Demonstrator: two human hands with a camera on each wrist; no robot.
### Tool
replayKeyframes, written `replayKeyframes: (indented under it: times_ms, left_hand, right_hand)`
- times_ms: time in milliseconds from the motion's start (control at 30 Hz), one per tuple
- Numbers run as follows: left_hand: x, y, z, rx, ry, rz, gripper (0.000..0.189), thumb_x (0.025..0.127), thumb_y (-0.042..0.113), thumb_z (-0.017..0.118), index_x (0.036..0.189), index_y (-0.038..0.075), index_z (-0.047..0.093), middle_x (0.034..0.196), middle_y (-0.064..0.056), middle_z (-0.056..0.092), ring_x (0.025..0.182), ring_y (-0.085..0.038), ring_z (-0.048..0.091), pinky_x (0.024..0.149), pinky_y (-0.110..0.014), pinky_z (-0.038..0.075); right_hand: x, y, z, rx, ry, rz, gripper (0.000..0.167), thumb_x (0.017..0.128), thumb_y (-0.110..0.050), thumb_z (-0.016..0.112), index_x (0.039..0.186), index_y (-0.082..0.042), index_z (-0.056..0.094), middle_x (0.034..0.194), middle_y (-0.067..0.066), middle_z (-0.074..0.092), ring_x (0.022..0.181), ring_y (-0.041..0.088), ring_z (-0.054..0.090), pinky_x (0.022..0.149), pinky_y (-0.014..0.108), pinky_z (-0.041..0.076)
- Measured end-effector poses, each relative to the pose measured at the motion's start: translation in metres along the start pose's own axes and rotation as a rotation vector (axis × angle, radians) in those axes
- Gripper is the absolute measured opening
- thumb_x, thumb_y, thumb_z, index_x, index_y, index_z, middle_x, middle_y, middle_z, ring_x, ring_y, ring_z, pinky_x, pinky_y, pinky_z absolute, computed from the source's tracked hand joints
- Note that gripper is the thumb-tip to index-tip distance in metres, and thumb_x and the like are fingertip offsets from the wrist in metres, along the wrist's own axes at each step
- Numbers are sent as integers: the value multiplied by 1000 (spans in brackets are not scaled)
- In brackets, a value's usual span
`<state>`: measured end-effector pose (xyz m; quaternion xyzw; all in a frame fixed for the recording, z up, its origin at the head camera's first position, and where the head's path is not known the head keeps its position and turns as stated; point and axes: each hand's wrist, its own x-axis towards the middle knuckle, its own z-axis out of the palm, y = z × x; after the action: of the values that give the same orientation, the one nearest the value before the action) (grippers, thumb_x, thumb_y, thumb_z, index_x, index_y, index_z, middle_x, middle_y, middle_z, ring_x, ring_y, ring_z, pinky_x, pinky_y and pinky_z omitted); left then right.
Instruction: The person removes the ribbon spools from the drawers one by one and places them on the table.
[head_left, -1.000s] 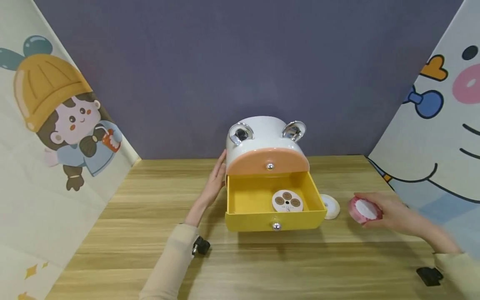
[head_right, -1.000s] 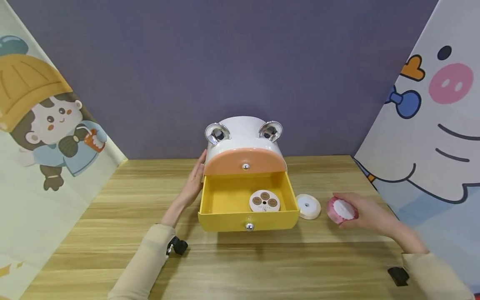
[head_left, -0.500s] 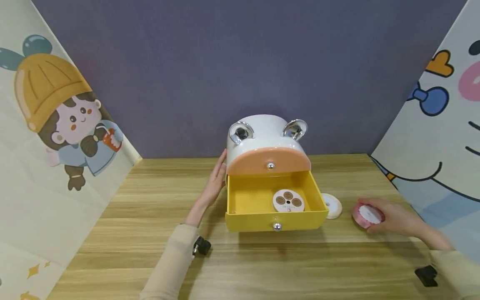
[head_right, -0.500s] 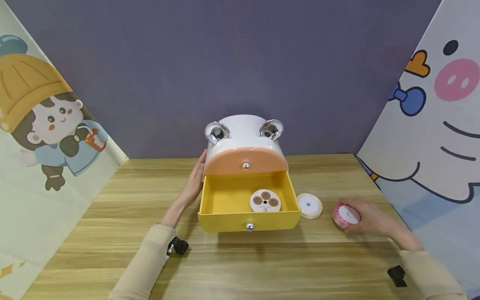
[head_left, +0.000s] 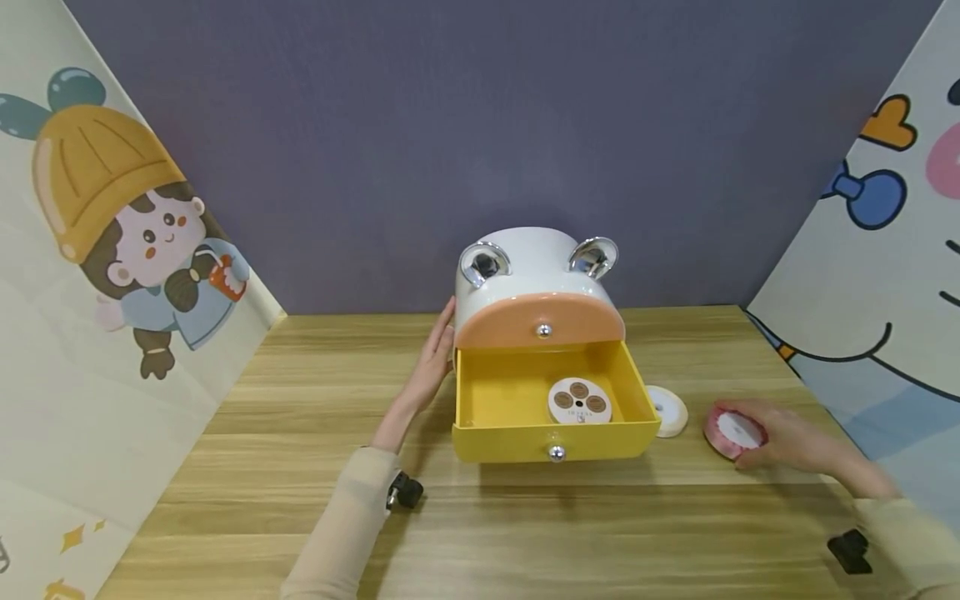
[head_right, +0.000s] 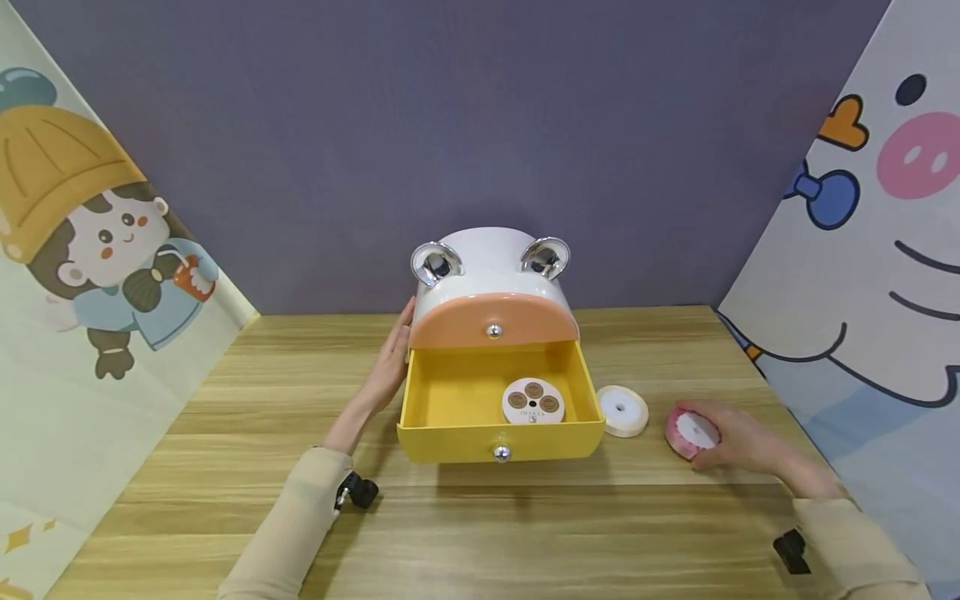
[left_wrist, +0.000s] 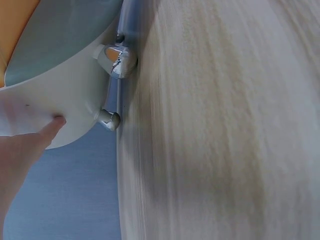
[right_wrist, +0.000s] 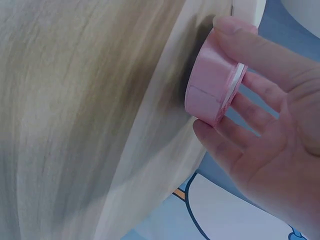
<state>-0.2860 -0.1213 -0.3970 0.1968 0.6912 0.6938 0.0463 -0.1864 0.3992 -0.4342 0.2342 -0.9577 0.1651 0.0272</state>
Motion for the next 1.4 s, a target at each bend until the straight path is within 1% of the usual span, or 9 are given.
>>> replayKeyframes:
  times_ms: [433,733,867,967,1033,1100,1233,1333,1400]
  left_hand:
    - [2,-2,1,-11,-10,3,53,110,29,26,161,27,10,170,0,4,154,-34,18,116,-59,34]
    - [14,-28,-5,0,7,22,51,109,39,27,159,39,14,169,8,7,153,-31,21,114,-60,36]
    - [14,-34,-6,11,11,33,52,106,50,32,156,45,17,168,12,10,153,-30,22,113,-60,38]
    - [14,-34,-5,7,13,33,52,106,50,32,156,45,17,168,12,11,153,-30,23,113,-58,39]
    - [14,-32,-5,1,12,34,52,108,45,30,158,42,16,168,10,10,153,-31,23,113,-58,39]
    - [14,-28,-5,-4,12,28,51,110,38,27,159,38,13,169,7,8,153,-32,22,113,-59,38]
    - [8,-16,-2,-11,2,21,52,111,30,24,160,31,10,170,2,4,153,-35,19,115,-60,35]
    - [5,-8,0,-15,-2,10,53,110,30,25,161,29,10,170,0,3,153,-36,19,115,-60,35]
    - [4,-8,0,-15,1,0,52,110,31,26,161,30,11,170,1,4,153,-35,20,115,-60,35]
  right_hand:
    - [-4,8,11,44,41,-23,76,60,-17,93,124,6,59,118,24,64,104,-18,41,72,11,44]
    - [-4,6,15,38,80,-26,79,55,-12,94,122,6,58,116,25,64,103,-16,43,72,10,43]
    - [-2,2,5,22,38,3,80,57,-17,93,124,6,57,120,25,64,106,-6,51,72,13,44]
    - [4,-3,-11,-25,31,17,80,63,-20,92,129,6,55,126,28,61,112,15,58,74,15,46]
    - [12,-11,-28,-63,49,15,79,67,-19,89,131,9,52,130,32,57,118,32,55,81,24,50]
    - [23,-22,-42,-119,130,-39,75,67,-16,89,130,7,54,128,29,60,110,39,55,80,27,50]
    - [48,-61,-73,-189,280,-142,70,66,-12,90,127,3,58,122,20,66,103,34,62,78,32,53]
    - [64,-101,-91,-164,300,-183,68,71,-13,88,131,-3,58,124,16,66,106,30,62,81,39,57]
    - [72,-125,-98,-130,296,-229,68,73,-13,87,134,-6,57,127,12,65,109,27,61,88,29,57]
